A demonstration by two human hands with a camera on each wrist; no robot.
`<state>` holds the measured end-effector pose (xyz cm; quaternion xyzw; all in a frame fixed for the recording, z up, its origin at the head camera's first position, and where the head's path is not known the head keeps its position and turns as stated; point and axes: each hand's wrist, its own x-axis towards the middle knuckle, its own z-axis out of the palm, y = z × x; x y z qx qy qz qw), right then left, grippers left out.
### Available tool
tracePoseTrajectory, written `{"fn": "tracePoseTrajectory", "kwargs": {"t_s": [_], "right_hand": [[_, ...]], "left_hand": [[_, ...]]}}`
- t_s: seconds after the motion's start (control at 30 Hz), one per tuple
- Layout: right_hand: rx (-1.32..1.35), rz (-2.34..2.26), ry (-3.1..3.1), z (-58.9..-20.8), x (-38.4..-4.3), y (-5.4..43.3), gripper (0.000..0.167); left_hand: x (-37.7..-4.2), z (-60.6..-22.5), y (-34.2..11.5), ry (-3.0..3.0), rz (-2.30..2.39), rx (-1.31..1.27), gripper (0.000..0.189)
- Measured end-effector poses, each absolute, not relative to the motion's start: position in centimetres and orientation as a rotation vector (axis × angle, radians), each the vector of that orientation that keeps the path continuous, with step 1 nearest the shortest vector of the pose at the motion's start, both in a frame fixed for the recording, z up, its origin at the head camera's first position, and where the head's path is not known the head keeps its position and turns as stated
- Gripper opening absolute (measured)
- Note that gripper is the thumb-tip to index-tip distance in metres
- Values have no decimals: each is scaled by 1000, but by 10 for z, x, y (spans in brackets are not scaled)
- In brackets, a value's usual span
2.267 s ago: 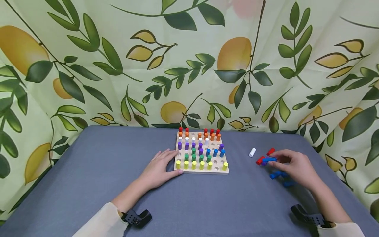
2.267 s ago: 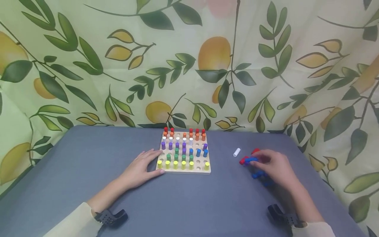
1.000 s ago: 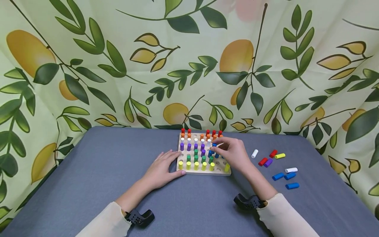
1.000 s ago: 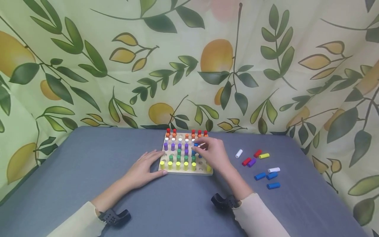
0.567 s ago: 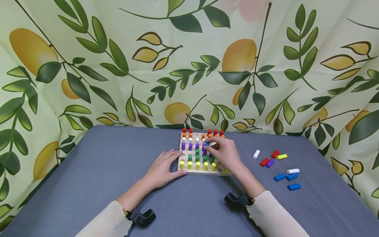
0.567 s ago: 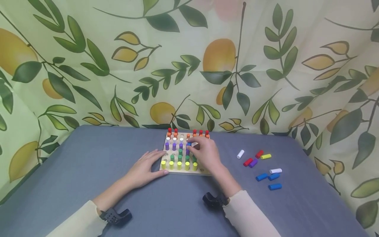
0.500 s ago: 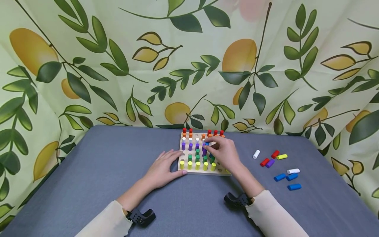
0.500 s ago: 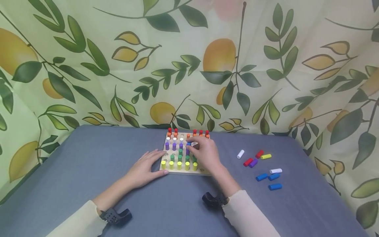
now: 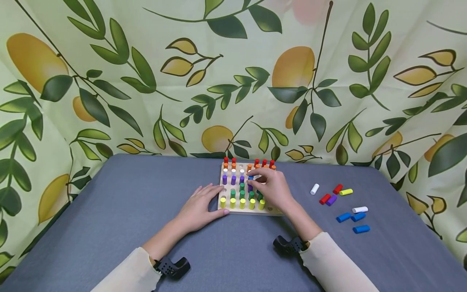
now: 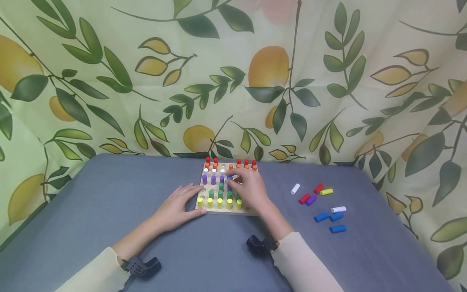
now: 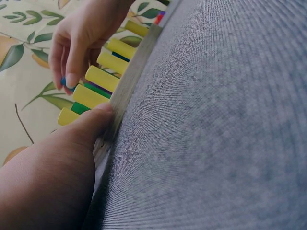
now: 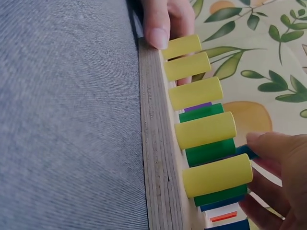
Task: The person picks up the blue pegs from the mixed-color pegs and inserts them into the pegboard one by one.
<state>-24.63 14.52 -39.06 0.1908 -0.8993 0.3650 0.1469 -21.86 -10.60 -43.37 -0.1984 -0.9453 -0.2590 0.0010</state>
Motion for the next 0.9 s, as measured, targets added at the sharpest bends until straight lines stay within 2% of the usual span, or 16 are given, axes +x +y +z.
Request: {"fn": "tracePoseTrajectory", "kwargs": {"t_s": [0.6, 0.9], "right_hand": [[630, 990, -2729, -393, -251, 145, 18], [623, 954, -2648, -375, -246, 154, 21]], "left_hand": [[-218, -435, -107, -2961, -818, -634, 79], [-219, -434, -106, -2963, -814, -622, 79]]}}
